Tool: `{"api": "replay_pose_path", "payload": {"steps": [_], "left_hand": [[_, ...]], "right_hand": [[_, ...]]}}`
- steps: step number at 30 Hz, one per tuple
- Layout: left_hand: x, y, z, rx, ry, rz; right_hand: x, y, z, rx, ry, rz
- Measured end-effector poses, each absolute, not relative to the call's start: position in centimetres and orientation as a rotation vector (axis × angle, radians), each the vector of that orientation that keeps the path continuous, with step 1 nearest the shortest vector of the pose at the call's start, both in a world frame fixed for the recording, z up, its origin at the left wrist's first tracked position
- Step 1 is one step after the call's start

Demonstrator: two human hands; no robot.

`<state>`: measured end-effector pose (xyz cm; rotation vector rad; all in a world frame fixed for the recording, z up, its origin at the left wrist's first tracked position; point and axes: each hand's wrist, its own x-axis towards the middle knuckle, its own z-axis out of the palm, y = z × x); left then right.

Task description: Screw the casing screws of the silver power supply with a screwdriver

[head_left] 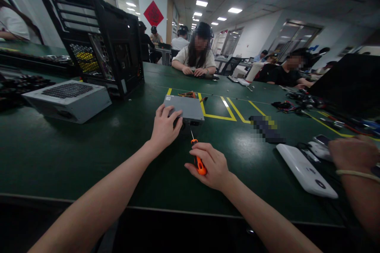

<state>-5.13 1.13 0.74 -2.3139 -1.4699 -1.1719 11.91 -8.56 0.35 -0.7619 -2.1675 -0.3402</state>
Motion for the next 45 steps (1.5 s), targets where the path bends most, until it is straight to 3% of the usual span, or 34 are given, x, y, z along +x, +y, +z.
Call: {"api": "replay_pose_path", "payload": {"steps": [14,25,31,45], "left_hand": [[-5.2,1.3,0.5,-2.341,-1.415,-1.231],[-4.2,0.3,0.8,-2.313,-1.499,-1.016],[-3.9,0.4,0.5,-2.298,-1.506,-1.062],[-3.5,0.6,0.1,-2.268,-1.522,-1.135]], "right_hand": [[11.5,-8.7,0.1,-0.747,-2.264,-0.243],[12.0,-8.7,0.0,-0.807,-2.063,-0.278],[12.1,-8.6,0.2,-0.756,-2.108,-0.133],[12.1,-8.4,0.2,-0.76,-2.103,-0.145]]}}
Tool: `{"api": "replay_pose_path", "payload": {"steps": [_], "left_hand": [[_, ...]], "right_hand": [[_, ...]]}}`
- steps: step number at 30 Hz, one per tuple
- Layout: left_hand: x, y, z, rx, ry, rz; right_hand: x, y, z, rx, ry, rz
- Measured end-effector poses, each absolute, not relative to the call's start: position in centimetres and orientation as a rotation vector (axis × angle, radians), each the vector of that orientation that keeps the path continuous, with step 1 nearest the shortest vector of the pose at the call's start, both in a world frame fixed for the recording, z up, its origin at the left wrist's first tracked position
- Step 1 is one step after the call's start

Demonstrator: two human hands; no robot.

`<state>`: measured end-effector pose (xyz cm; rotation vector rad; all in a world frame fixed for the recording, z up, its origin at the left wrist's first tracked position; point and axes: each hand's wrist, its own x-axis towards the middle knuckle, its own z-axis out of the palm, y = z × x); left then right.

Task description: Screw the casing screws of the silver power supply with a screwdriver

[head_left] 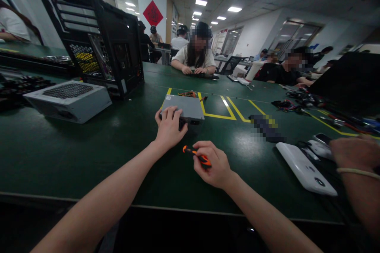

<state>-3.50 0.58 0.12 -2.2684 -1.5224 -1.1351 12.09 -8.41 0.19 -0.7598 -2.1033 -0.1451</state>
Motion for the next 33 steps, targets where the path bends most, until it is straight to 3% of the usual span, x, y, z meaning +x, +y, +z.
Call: {"api": "replay_pose_path", "payload": {"steps": [9,33], "left_hand": [[-3.6,0.6,0.2,-2.261,-1.529,-1.157],[-3.5,0.4,0.3,-2.274,-1.547,-1.156]], "right_hand": [[13.1,-8.8,0.6,-0.797,-1.969,-0.473],[12.6,-8.7,0.2,-0.825,-1.993,-0.719]]}}
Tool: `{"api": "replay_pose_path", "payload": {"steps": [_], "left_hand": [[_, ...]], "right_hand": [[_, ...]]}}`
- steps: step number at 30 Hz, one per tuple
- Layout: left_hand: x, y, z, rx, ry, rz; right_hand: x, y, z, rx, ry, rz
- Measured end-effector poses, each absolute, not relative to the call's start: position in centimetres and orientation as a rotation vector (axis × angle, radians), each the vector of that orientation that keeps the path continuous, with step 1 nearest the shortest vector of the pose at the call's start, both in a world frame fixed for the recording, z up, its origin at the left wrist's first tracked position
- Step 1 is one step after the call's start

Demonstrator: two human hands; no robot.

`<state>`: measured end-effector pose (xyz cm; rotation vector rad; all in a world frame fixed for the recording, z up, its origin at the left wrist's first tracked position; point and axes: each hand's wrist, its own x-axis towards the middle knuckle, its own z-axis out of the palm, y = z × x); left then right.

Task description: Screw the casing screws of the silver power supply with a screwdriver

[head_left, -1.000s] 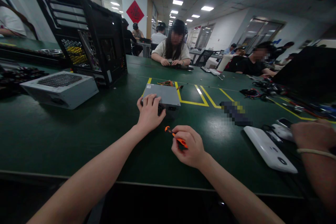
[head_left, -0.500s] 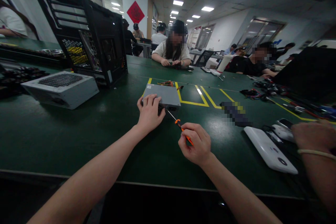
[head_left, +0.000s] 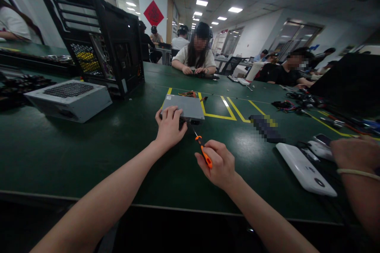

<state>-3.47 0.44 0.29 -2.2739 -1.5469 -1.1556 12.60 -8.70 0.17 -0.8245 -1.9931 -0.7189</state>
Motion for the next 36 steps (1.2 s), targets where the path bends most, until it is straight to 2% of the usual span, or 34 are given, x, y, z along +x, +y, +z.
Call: {"api": "replay_pose_path", "payload": {"steps": [6,11,27,31,36], "left_hand": [[-3.44,0.48,0.34,-2.29,-1.544,-1.148],[-3.31,0.53,0.22,-2.272,-1.542,-1.144],[-3.07,0.61,0.05,-2.24,-1.531,-1.141],[-3.1,0.62,0.05,-2.248,-1.541,-1.131],[-3.12,0.61,0.14,-2.249,-1.547,-1.136]], "right_hand": [[12.23,-8.81,0.31,-0.683,-2.053,-0.677],[12.46,-8.58,0.54,-0.802,-2.053,-0.682],[12.57,-8.36,0.49,-0.752,-2.024,-0.629],[12.64,-8.33,0.61,-0.783,-1.989,-0.709],[12.77,-8.23,0.6,-0.736,-1.988,-0.595]]}}
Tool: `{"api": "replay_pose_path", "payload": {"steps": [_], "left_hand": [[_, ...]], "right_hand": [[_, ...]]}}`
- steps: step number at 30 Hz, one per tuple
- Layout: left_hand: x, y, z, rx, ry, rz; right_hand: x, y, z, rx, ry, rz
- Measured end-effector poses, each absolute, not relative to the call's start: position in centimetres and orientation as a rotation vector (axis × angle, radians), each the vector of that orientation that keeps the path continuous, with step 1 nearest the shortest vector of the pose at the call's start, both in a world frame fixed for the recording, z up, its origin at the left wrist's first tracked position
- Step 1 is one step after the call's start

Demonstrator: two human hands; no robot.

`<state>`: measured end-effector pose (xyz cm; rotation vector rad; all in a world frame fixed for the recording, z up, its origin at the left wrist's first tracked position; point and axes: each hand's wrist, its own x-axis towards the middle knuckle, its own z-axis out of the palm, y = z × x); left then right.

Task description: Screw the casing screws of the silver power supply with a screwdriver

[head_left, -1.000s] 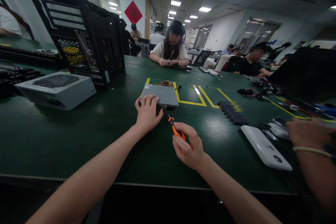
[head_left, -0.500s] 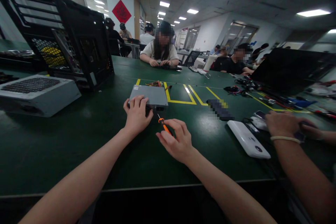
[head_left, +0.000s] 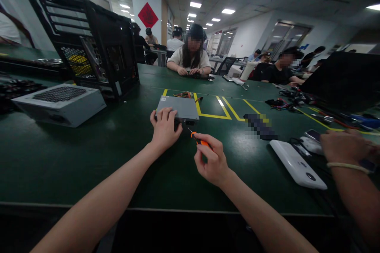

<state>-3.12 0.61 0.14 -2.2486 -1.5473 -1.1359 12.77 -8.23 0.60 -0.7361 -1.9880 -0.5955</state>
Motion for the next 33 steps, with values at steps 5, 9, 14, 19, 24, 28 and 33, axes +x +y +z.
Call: {"api": "replay_pose_path", "payload": {"steps": [5,9,14,19,24,28,33], "left_hand": [[-3.15,0.58,0.19,-2.256,-1.515,-1.136],[-3.14,0.62,0.13,-2.251,-1.524,-1.136],[-3.17,0.63,0.12,-2.247,-1.531,-1.115],[-3.2,0.64,0.21,-2.258,-1.538,-1.133],[-3.22,0.58,0.25,-2.275,-1.528,-1.139],[-3.19,0.56,0.27,-2.265,-1.538,-1.142],[-3.19,0.6,0.24,-2.264,-1.521,-1.143]], "right_hand": [[12.84,-8.21,0.4,-0.777,-1.996,-0.612],[12.73,-8.19,0.43,-0.763,-1.968,-0.569],[12.82,-8.2,0.53,-0.828,-1.929,-0.68],[12.7,-8.28,0.3,-0.776,-1.937,-0.551],[12.81,-8.28,0.4,-0.808,-1.949,-0.631],[12.73,-8.17,0.34,-0.759,-1.961,-0.498],[12.78,-8.08,0.19,-0.806,-1.951,-0.59]]}}
